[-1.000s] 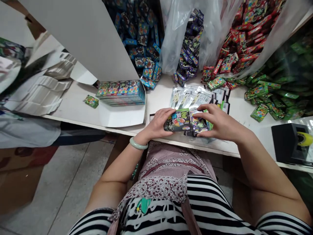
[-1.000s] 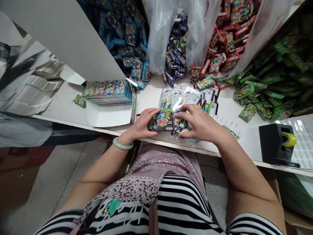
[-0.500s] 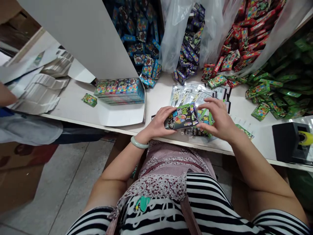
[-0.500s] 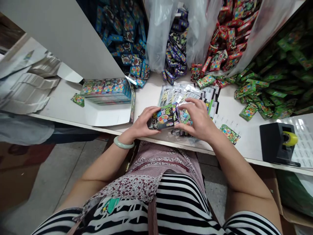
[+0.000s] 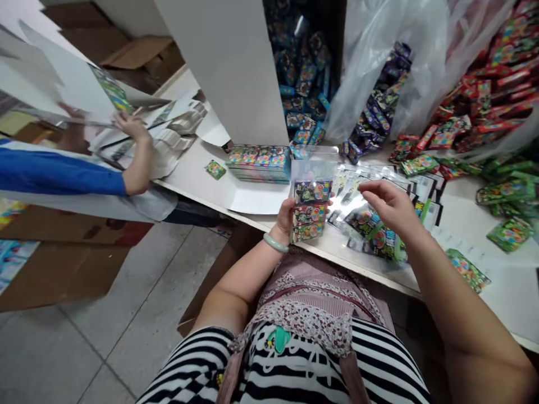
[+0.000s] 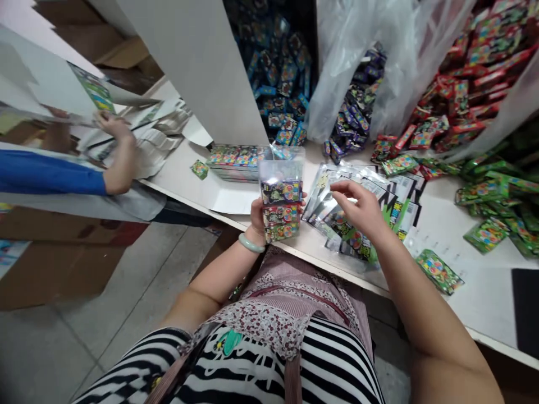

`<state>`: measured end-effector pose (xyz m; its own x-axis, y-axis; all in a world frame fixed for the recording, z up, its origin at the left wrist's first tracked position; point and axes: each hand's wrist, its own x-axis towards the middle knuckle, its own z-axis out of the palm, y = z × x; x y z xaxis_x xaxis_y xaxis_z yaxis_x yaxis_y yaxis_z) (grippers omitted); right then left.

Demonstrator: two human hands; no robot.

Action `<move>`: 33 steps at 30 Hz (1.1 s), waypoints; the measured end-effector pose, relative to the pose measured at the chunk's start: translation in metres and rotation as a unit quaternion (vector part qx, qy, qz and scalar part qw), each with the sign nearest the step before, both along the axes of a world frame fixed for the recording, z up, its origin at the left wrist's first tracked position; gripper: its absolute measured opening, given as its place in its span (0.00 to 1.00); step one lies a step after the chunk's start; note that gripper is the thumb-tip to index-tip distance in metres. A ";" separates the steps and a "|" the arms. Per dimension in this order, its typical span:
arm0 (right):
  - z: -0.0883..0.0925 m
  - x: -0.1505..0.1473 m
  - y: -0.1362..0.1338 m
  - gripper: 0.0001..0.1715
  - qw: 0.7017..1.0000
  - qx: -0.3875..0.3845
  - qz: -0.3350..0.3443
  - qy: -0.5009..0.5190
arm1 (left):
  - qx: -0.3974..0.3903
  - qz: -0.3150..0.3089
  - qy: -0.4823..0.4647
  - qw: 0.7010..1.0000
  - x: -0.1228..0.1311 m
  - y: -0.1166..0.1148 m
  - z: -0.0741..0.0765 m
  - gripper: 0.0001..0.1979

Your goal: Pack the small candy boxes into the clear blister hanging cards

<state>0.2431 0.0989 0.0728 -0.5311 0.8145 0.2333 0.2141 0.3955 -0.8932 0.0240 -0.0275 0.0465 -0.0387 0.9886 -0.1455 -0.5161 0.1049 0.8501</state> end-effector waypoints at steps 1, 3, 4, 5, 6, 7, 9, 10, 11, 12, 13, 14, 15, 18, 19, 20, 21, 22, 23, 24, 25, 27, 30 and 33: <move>-0.007 -0.015 0.010 0.14 0.999 0.003 0.022 -0.030 | -0.003 0.006 -0.029 1.000 0.001 0.000 0.001 0.53; -0.018 -0.049 0.031 0.15 0.995 0.036 0.041 -0.081 | -0.003 0.023 -0.075 0.997 0.002 0.000 0.002 0.53; -0.022 -0.067 0.041 0.16 0.992 0.059 0.043 -0.105 | -0.004 0.037 -0.092 0.995 0.002 0.000 0.003 0.53; -0.025 -0.085 0.051 0.17 0.987 0.080 0.045 -0.128 | -0.005 0.052 -0.105 0.993 0.002 0.000 0.004 0.52; -0.026 -0.104 0.060 0.19 0.982 0.104 0.049 -0.150 | -0.006 0.068 -0.115 0.991 0.002 0.000 0.005 0.52; -0.026 -0.122 0.067 0.21 0.975 0.130 0.052 -0.170 | -0.007 0.084 -0.123 0.989 0.001 -0.001 0.006 0.50; -0.026 -0.156 0.075 0.27 0.960 0.170 0.052 -0.216 | -0.008 0.104 -0.134 0.985 0.000 -0.005 0.007 0.49; -0.025 -0.170 0.076 0.30 0.951 0.178 0.046 -0.247 | -0.011 0.102 -0.139 0.985 -0.002 -0.008 0.006 0.49; -0.025 -0.182 0.076 0.32 0.942 0.176 0.041 -0.284 | -0.016 0.095 -0.143 0.985 -0.004 -0.012 0.005 0.50; -0.027 -0.190 0.073 0.33 0.931 0.167 0.040 -0.324 | -0.022 0.084 -0.145 0.986 -0.008 -0.018 0.003 0.51; -0.029 -0.195 0.070 0.34 0.920 0.156 0.042 -0.358 | -0.027 0.072 -0.145 0.986 -0.012 -0.025 0.000 0.52; -0.032 -0.197 0.067 0.33 0.910 0.150 0.047 -0.384 | -0.028 0.069 -0.142 0.987 -0.017 -0.033 -0.003 0.53; -0.035 -0.195 0.064 0.32 0.902 0.152 0.055 -0.401 | -0.026 0.072 -0.137 0.988 -0.022 -0.041 -0.007 0.53; -0.042 -0.182 0.061 0.24 0.888 0.179 0.077 -0.417 | -0.021 0.090 -0.124 0.988 -0.034 -0.064 -0.018 0.53; -0.041 -0.178 0.063 0.22 0.889 0.189 0.076 -0.410 | -0.020 0.095 -0.117 0.988 -0.037 -0.069 -0.019 0.53; -0.038 -0.177 0.067 0.22 0.894 0.201 0.073 -0.393 | -0.018 0.102 -0.108 0.989 -0.041 -0.072 -0.018 0.53; -0.034 -0.179 0.073 0.22 0.902 0.215 0.065 -0.369 | -0.016 0.115 -0.095 0.989 -0.045 -0.073 -0.015 0.52; -0.028 -0.183 0.081 0.23 0.909 0.235 0.057 -0.341 | -0.013 0.136 -0.078 0.988 -0.051 -0.072 -0.009 0.52; -0.022 -0.191 0.089 0.24 0.912 0.258 0.049 -0.316 | -0.005 0.167 -0.057 0.984 -0.060 -0.070 0.000 0.50; -0.016 -0.201 0.098 0.24 0.911 0.283 0.043 -0.298 | 0.010 0.210 -0.034 0.977 -0.072 -0.066 0.010 0.49; -0.011 -0.212 0.107 0.25 0.908 0.304 0.036 -0.286 | 0.031 0.256 -0.011 0.966 -0.086 -0.062 0.022 0.46; -0.002 -0.234 0.123 0.27 0.906 0.323 0.006 -0.275 | 0.099 0.356 0.024 0.929 -0.117 -0.056 0.047 0.44; 0.005 -0.252 0.136 0.28 0.910 0.293 -0.034 -0.293 | 0.148 0.421 0.044 0.894 -0.148 -0.056 0.071 0.42; 0.011 -0.241 0.134 0.21 0.917 0.273 -0.023 -0.290 | 0.123 0.402 0.051 0.906 -0.146 -0.067 0.068 0.41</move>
